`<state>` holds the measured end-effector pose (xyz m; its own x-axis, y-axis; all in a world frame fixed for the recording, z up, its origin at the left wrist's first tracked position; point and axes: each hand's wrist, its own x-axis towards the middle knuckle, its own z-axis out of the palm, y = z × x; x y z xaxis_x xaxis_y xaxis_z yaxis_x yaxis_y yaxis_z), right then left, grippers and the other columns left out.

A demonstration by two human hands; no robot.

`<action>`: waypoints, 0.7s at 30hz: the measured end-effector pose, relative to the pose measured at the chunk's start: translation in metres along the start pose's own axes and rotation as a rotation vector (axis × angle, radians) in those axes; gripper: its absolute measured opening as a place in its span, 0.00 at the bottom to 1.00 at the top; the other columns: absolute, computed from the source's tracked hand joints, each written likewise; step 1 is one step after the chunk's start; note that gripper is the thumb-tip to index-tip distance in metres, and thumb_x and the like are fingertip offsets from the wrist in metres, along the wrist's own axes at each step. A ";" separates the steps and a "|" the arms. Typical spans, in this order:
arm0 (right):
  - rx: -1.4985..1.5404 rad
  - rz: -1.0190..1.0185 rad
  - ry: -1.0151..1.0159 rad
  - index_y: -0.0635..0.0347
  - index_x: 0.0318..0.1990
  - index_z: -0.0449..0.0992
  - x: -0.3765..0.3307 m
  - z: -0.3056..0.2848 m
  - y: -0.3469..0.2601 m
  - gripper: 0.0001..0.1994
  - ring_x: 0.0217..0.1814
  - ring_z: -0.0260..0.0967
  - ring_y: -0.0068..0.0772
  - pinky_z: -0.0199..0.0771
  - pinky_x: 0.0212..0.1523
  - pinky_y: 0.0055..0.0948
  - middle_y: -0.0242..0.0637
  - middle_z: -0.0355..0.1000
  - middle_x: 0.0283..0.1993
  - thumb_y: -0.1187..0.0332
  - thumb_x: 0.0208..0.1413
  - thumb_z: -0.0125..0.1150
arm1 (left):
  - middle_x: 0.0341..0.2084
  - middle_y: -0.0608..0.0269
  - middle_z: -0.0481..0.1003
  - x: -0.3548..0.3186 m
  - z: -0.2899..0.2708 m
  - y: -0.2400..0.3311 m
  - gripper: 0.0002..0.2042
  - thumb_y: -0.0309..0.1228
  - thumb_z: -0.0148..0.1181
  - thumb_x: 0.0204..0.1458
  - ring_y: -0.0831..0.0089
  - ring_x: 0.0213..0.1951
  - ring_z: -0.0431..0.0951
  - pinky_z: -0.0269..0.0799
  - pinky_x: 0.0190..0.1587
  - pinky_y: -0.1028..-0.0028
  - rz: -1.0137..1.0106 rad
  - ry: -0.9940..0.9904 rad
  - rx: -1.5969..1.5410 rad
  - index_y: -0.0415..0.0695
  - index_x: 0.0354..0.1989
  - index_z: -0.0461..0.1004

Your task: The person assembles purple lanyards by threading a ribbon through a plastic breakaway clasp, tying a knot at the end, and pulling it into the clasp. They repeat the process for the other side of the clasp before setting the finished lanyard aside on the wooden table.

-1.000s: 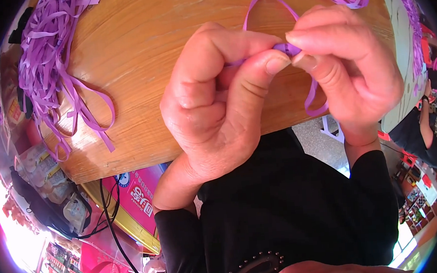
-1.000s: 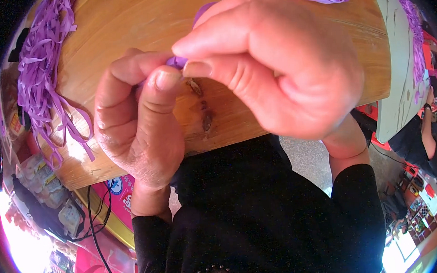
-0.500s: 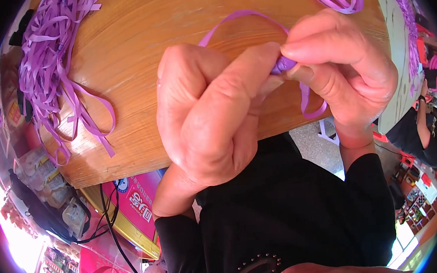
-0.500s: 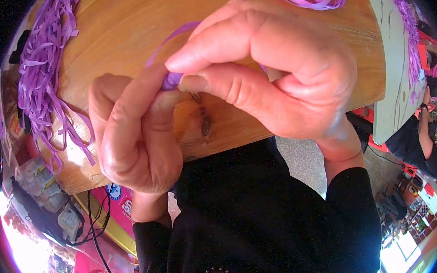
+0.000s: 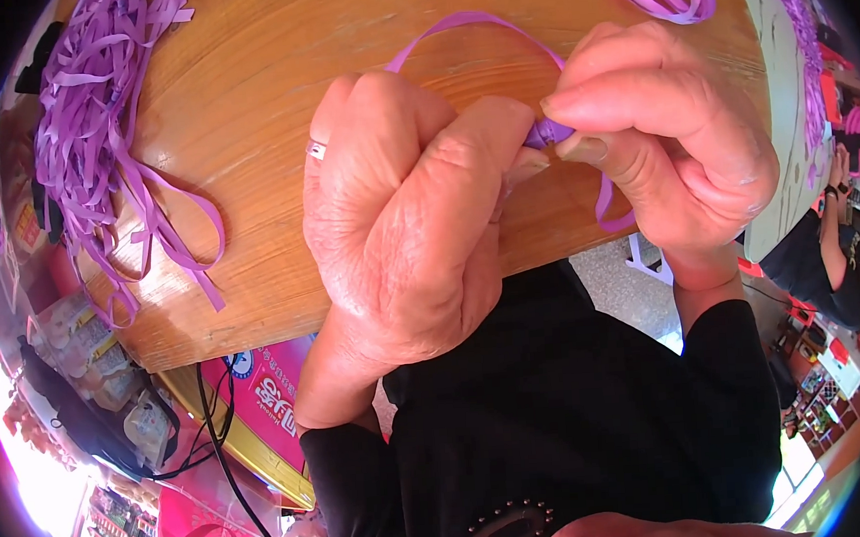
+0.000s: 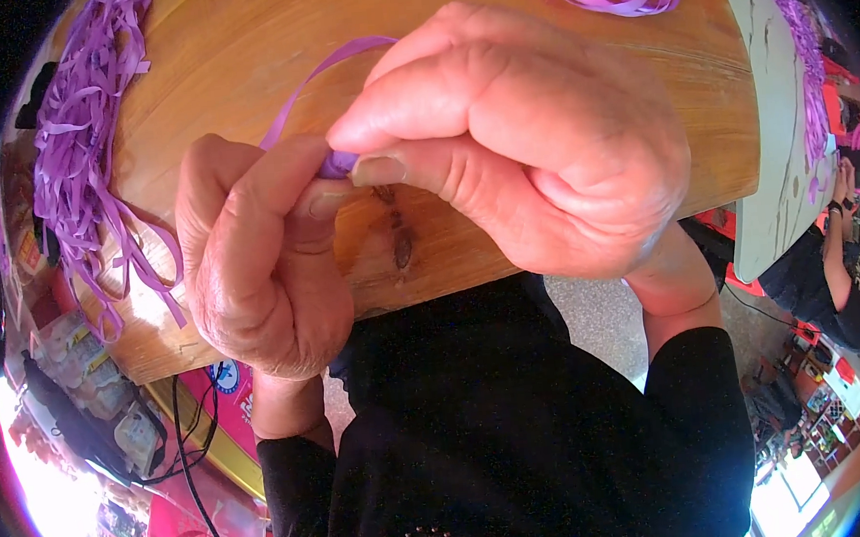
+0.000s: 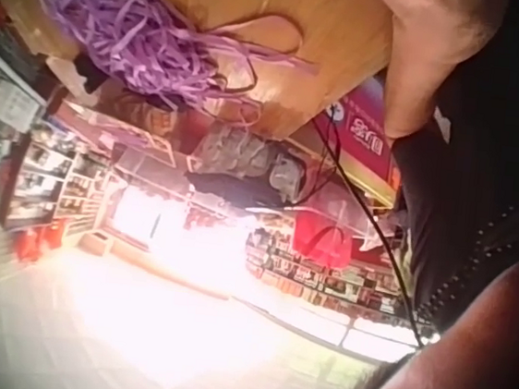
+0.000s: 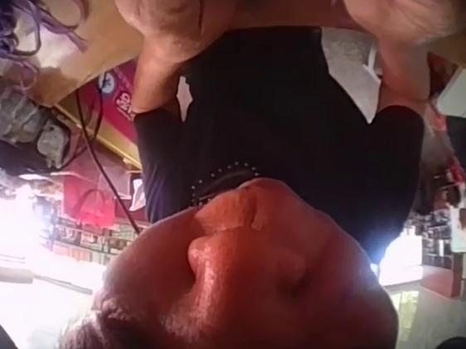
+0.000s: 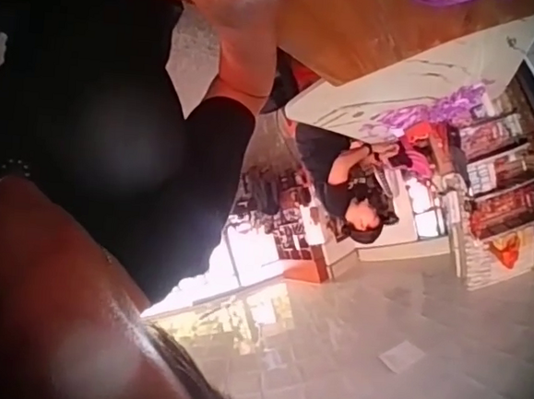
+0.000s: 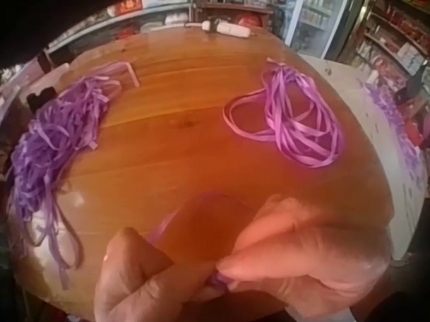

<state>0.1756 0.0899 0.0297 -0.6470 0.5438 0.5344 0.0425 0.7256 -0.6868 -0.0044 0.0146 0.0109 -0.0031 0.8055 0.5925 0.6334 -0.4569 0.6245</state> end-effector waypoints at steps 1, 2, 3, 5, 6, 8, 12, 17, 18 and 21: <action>-0.002 -0.011 -0.015 0.67 0.40 0.77 0.001 0.000 0.001 0.09 0.32 0.70 0.34 0.71 0.33 0.30 0.44 0.74 0.35 0.76 0.51 0.68 | 0.21 0.63 0.68 0.000 -0.001 -0.001 0.08 0.26 0.67 0.47 0.72 0.25 0.67 0.60 0.27 0.74 -0.001 -0.012 -0.003 0.36 0.35 0.80; -0.004 -0.023 -0.030 0.68 0.39 0.77 0.001 0.000 0.002 0.09 0.31 0.70 0.34 0.70 0.32 0.30 0.44 0.74 0.35 0.75 0.51 0.68 | 0.21 0.63 0.68 -0.001 -0.002 -0.002 0.09 0.26 0.67 0.47 0.72 0.25 0.67 0.61 0.27 0.74 -0.002 -0.029 -0.015 0.36 0.35 0.80; -0.005 -0.039 -0.048 0.69 0.39 0.77 0.002 0.000 0.004 0.09 0.30 0.70 0.34 0.70 0.31 0.31 0.44 0.74 0.34 0.75 0.51 0.67 | 0.21 0.63 0.68 -0.001 -0.004 -0.003 0.09 0.26 0.67 0.47 0.72 0.25 0.67 0.61 0.27 0.75 -0.007 -0.047 -0.040 0.36 0.35 0.80; 0.005 -0.065 -0.064 0.70 0.39 0.76 0.002 0.001 0.006 0.09 0.29 0.69 0.33 0.68 0.30 0.32 0.45 0.73 0.34 0.75 0.52 0.66 | 0.22 0.63 0.68 0.000 -0.006 -0.006 0.09 0.26 0.67 0.47 0.72 0.25 0.67 0.61 0.27 0.75 -0.022 -0.087 -0.103 0.36 0.35 0.79; 0.016 -0.076 -0.064 0.70 0.39 0.76 0.002 0.002 0.007 0.09 0.29 0.68 0.33 0.68 0.29 0.32 0.45 0.73 0.34 0.75 0.53 0.65 | 0.22 0.64 0.68 0.000 -0.007 -0.007 0.08 0.26 0.67 0.47 0.72 0.25 0.66 0.61 0.28 0.75 -0.041 -0.102 -0.151 0.36 0.35 0.79; 0.033 -0.080 -0.053 0.71 0.39 0.76 0.002 0.003 0.008 0.08 0.29 0.68 0.32 0.66 0.29 0.32 0.45 0.73 0.34 0.75 0.55 0.64 | 0.22 0.64 0.69 0.000 -0.007 -0.009 0.08 0.25 0.67 0.47 0.73 0.25 0.66 0.61 0.29 0.76 -0.092 -0.127 -0.261 0.36 0.35 0.79; 0.070 -0.046 -0.081 0.72 0.40 0.75 0.002 0.002 0.009 0.08 0.28 0.67 0.32 0.65 0.28 0.32 0.46 0.72 0.33 0.74 0.58 0.61 | 0.24 0.64 0.71 0.001 -0.009 -0.014 0.08 0.22 0.66 0.47 0.74 0.27 0.66 0.62 0.32 0.76 -0.221 -0.222 -0.487 0.35 0.37 0.78; 0.094 -0.018 -0.133 0.71 0.42 0.75 0.006 -0.003 0.013 0.08 0.29 0.69 0.31 0.67 0.29 0.29 0.46 0.73 0.34 0.76 0.56 0.63 | 0.27 0.63 0.73 0.001 -0.003 -0.014 0.07 0.25 0.61 0.55 0.76 0.30 0.67 0.63 0.36 0.77 -0.519 -0.217 -0.930 0.35 0.40 0.77; 0.075 0.000 -0.114 0.71 0.42 0.75 0.007 -0.002 0.012 0.09 0.30 0.69 0.31 0.67 0.29 0.28 0.46 0.73 0.35 0.76 0.56 0.63 | 0.27 0.64 0.73 0.001 -0.003 -0.013 0.08 0.27 0.60 0.57 0.77 0.31 0.68 0.63 0.37 0.77 -0.601 -0.216 -1.018 0.35 0.40 0.77; -0.046 -0.026 -0.137 0.72 0.43 0.76 0.009 -0.004 0.008 0.11 0.32 0.71 0.32 0.70 0.31 0.27 0.46 0.74 0.36 0.77 0.53 0.65 | 0.28 0.64 0.73 0.002 -0.004 -0.010 0.09 0.29 0.57 0.60 0.77 0.33 0.69 0.64 0.39 0.77 -0.573 -0.200 -0.885 0.35 0.40 0.77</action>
<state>0.1731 0.1023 0.0307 -0.7464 0.4639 0.4772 0.0571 0.7590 -0.6486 -0.0138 0.0191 0.0075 0.0558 0.9972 0.0503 -0.2079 -0.0376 0.9774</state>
